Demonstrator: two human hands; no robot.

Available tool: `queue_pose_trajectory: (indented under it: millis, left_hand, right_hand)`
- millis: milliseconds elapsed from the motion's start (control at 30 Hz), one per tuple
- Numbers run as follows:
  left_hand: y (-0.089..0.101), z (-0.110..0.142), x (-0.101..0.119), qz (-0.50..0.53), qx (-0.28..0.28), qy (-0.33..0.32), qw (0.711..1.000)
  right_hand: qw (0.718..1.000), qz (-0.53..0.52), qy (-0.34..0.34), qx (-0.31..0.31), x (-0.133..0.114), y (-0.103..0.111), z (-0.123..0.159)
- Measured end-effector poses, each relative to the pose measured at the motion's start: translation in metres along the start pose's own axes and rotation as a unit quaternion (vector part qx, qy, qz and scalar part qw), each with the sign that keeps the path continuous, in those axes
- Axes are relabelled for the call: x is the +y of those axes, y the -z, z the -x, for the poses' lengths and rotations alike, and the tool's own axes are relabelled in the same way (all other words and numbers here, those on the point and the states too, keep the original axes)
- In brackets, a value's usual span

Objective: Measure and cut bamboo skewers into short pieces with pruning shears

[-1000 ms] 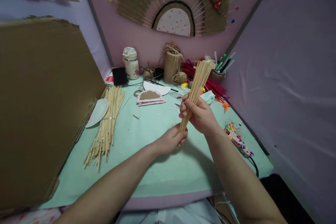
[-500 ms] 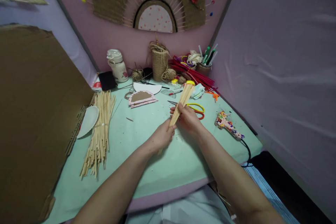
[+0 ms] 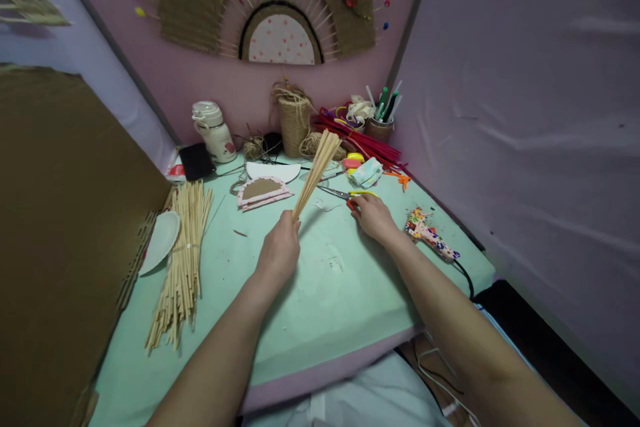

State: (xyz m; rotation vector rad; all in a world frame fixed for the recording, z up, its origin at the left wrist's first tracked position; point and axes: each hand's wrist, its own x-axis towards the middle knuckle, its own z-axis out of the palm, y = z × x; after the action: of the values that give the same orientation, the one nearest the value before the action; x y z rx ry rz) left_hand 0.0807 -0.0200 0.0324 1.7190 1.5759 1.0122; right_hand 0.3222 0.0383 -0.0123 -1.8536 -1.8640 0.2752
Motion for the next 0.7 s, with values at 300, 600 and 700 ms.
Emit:
queue_pose_trajectory:
  millis: [300,600,700]
  left_hand:
    - [-0.006,0.014,0.0,-0.138,-0.041,-0.027,0.989]
    - [-0.027,0.026,0.006,-0.483,-0.157,-0.012,0.861]
    - [-0.029,0.024,0.006,-0.515,-0.156,-0.027,0.843]
  right_hand:
    - [0.989,0.021,-0.022,0.144,0.004,0.001,-0.008]
    - [0.975,-0.068,0.075,0.199,-0.008,-0.001,0.002]
    - [0.969,-0.105,0.133,0.181,-0.019,-0.004,0.008]
